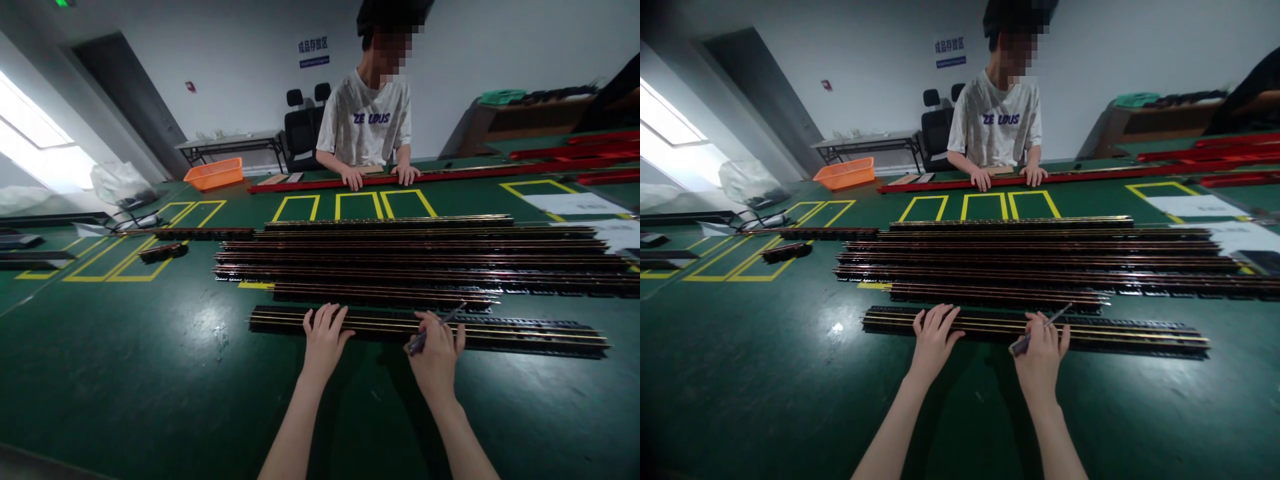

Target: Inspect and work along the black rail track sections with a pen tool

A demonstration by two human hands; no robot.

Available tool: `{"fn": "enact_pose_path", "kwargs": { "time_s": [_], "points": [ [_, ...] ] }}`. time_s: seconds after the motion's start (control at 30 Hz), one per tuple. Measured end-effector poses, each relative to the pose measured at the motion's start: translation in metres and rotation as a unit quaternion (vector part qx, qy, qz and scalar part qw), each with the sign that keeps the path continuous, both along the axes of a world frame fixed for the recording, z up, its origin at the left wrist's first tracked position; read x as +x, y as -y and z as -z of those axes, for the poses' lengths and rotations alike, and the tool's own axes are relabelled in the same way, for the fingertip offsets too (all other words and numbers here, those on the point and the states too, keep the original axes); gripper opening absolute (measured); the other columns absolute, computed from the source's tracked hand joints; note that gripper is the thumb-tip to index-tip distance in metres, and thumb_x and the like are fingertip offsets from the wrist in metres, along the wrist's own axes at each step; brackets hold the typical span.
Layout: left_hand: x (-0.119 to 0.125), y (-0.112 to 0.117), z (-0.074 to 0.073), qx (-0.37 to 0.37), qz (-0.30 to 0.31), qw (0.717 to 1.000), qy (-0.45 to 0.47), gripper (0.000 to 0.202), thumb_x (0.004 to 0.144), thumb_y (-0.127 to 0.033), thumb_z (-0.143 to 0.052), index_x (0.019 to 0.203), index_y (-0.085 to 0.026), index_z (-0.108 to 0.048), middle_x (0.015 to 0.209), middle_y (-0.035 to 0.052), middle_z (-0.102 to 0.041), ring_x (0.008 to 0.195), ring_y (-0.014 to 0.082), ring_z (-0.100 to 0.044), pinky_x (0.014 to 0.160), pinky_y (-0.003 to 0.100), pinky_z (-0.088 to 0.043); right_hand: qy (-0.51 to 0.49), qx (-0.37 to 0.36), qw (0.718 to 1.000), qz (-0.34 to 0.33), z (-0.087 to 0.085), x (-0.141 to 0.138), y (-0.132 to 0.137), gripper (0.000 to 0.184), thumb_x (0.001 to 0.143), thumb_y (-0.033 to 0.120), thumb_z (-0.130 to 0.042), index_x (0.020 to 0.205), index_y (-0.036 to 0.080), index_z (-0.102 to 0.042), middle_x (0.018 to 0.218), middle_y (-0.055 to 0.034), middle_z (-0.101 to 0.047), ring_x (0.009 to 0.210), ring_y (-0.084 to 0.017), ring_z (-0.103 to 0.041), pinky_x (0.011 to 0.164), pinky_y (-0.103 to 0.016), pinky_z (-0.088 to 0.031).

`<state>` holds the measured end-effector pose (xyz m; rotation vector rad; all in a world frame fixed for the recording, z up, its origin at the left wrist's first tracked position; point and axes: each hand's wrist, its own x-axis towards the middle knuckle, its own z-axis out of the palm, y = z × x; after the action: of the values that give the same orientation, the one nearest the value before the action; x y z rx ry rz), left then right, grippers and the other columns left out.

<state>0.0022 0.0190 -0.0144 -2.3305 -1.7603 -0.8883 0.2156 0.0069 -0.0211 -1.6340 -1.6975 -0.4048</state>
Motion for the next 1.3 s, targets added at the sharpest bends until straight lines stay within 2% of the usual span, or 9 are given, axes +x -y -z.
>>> {"fn": "enact_pose_path", "kwargs": {
  "time_s": [0.13,0.23,0.33,0.6,0.83,0.97,1.1,1.2,1.3],
  "points": [
    [0.002,0.0,0.0,0.0,-0.003,1.0,0.001,0.035,0.082,-0.036,-0.059,0.115,-0.026,-0.054,0.116,0.0023,-0.061,0.114,0.0221,-0.05,0.102,0.048,-0.023,-0.006,0.005,1.0,-0.029,-0.001,0.002,0.001,0.021,0.065,0.012,-0.045,0.081,0.022,-0.037,0.099,-0.0091,-0.063,0.099,-0.03,-0.057,0.101,-0.056,-0.02],
    [0.002,0.0,0.001,0.007,0.0,1.0,0.003,0.034,0.082,-0.037,-0.058,0.114,-0.026,-0.054,0.115,0.0032,-0.062,0.113,0.0223,-0.051,0.102,0.048,-0.023,0.016,0.004,0.996,-0.088,-0.002,-0.005,0.0,0.016,0.071,0.017,-0.047,0.082,0.022,-0.037,0.106,-0.0106,-0.062,0.109,-0.03,-0.053,0.103,-0.054,-0.02],
    [0.002,-0.001,0.001,0.008,0.003,1.0,0.0,0.033,0.083,-0.036,-0.057,0.114,-0.026,-0.054,0.115,0.0034,-0.062,0.112,0.0226,-0.051,0.101,0.047,-0.024,0.049,-0.005,0.992,-0.117,-0.003,-0.011,-0.002,0.014,0.076,0.025,-0.05,0.083,0.022,-0.039,0.105,-0.0106,-0.063,0.107,-0.028,-0.054,0.104,-0.052,-0.021],
    [0.002,0.0,0.002,0.004,0.001,1.0,-0.001,0.034,0.083,-0.035,-0.057,0.115,-0.026,-0.054,0.116,0.0031,-0.062,0.112,0.0216,-0.051,0.102,0.046,-0.025,0.053,-0.038,0.995,-0.073,-0.011,-0.02,0.0,0.016,0.075,0.028,-0.053,0.081,0.021,-0.039,0.094,-0.009,-0.063,0.092,-0.027,-0.058,0.101,-0.051,-0.025],
    [-0.001,0.0,0.002,0.015,-0.015,1.0,-0.01,0.038,0.083,-0.042,-0.055,0.117,-0.026,-0.054,0.117,0.0052,-0.061,0.114,0.0243,-0.05,0.102,0.05,-0.023,0.008,-0.019,1.0,-0.009,-0.008,-0.01,-0.001,0.023,0.067,0.022,-0.054,0.083,0.022,-0.038,0.096,-0.01,-0.062,0.089,-0.029,-0.058,0.1,-0.051,-0.027],
    [-0.001,0.0,0.002,0.009,-0.034,0.999,-0.018,0.039,0.082,-0.043,-0.056,0.117,-0.026,-0.055,0.117,0.0064,-0.061,0.114,0.0263,-0.049,0.102,0.052,-0.023,-0.013,-0.005,0.999,-0.034,-0.003,-0.004,-0.001,0.023,0.065,0.016,-0.049,0.082,0.023,-0.036,0.11,-0.0107,-0.06,0.102,-0.03,-0.055,0.101,-0.054,-0.022],
    [0.0,-0.001,0.001,-0.005,-0.037,0.999,-0.025,0.038,0.081,-0.041,-0.057,0.116,-0.026,-0.055,0.117,0.0056,-0.061,0.113,0.0258,-0.049,0.101,0.051,-0.024,0.002,-0.022,0.996,-0.089,-0.004,-0.008,-0.001,0.016,0.071,0.019,-0.048,0.082,0.022,-0.037,0.111,-0.0107,-0.06,0.111,-0.029,-0.052,0.104,-0.053,-0.019],
    [0.0,-0.001,0.0,-0.006,-0.036,0.999,-0.017,0.036,0.081,-0.039,-0.058,0.114,-0.027,-0.056,0.115,0.0045,-0.062,0.11,0.0243,-0.051,0.1,0.05,-0.025,0.034,-0.027,0.994,-0.104,-0.008,-0.014,-0.002,0.015,0.074,0.022,-0.05,0.082,0.022,-0.037,0.105,-0.0093,-0.062,0.105,-0.027,-0.055,0.103,-0.051,-0.021],
    [0.0,-0.001,-0.001,-0.009,-0.034,0.999,-0.001,0.035,0.081,-0.038,-0.058,0.114,-0.026,-0.056,0.115,0.0046,-0.062,0.11,0.0237,-0.051,0.101,0.05,-0.025,0.039,-0.027,0.996,-0.082,-0.01,-0.018,-0.002,0.016,0.072,0.021,-0.051,0.081,0.023,-0.038,0.098,-0.0074,-0.063,0.094,-0.025,-0.058,0.102,-0.048,-0.024]
  ]
}}
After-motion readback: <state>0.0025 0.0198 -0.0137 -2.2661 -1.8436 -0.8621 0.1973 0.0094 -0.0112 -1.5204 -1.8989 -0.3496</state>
